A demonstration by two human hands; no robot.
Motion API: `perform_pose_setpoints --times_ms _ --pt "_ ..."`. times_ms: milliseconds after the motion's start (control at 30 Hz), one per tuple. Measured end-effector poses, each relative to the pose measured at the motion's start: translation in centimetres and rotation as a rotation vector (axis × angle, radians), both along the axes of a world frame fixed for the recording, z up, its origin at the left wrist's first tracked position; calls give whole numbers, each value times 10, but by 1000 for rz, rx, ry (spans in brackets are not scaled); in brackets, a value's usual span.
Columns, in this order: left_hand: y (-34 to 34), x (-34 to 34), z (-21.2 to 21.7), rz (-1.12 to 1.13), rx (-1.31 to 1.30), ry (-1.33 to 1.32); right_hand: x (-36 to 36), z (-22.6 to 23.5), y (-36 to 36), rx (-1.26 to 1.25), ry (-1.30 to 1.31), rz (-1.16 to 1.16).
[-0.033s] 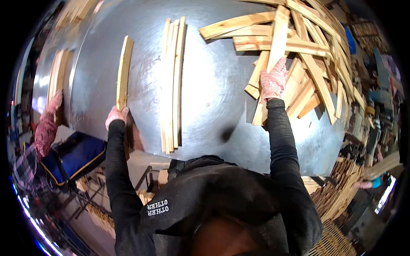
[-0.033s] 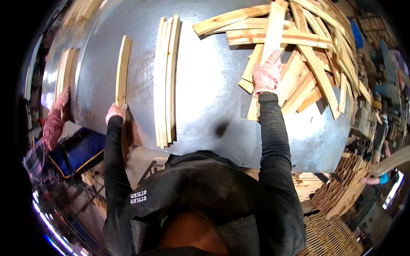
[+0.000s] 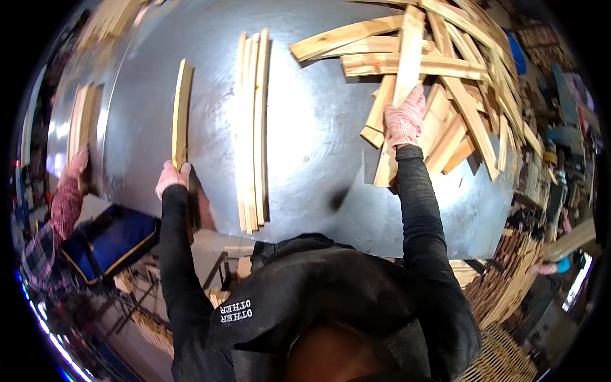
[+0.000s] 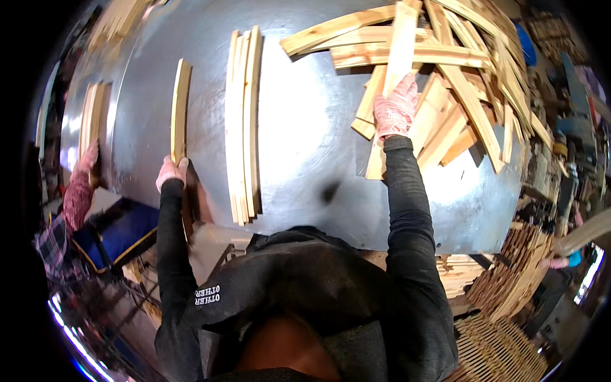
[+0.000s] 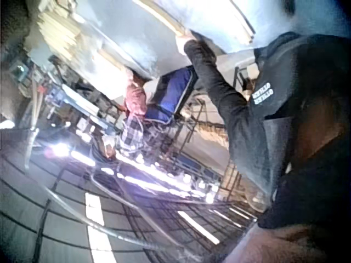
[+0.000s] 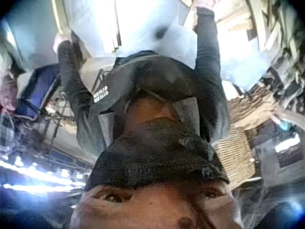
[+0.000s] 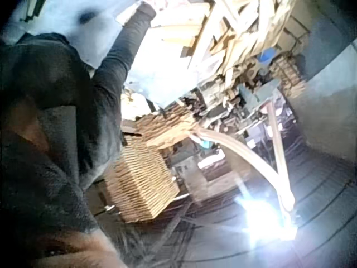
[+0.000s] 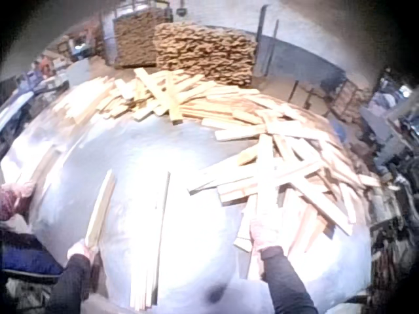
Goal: The person sorts wooden planks on a metal table, picking them up from a pile and arranging them into neat stacks. The person wears pink gloves and handles the planks one by one or in small groups, organizing them by size and orientation.
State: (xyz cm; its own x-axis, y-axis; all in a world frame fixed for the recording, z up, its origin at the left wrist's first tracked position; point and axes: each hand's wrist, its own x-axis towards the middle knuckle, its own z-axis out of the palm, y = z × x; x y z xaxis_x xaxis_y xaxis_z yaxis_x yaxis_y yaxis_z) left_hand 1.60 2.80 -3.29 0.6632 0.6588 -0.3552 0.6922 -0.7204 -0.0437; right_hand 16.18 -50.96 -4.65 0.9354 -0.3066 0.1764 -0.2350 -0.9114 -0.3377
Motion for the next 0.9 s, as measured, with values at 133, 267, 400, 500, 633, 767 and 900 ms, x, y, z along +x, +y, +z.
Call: perform_pose_setpoints --times_ms 133,267,400,500,633,767,900 --pt "-83 57 24 -540 30 -787 -10 8 -20 259 188 -172" --pt "-217 164 71 -945 -519 -602 -48 43 -33 810 16 -231" --pt "-328 259 57 -1241 -210 -488 -81 56 -85 1024 21 -327" --pt "-384 280 24 -1374 -121 -376 -71 79 -145 83 90 -255" --pt "-417 273 3 -1231 -58 -369 -29 78 -279 -157 129 -57" --pt "-372 274 21 -1243 185 -520 -14 40 -316 -212 385 -51" --pt "-370 322 46 -1135 161 -450 -29 41 -302 -119 428 -86"
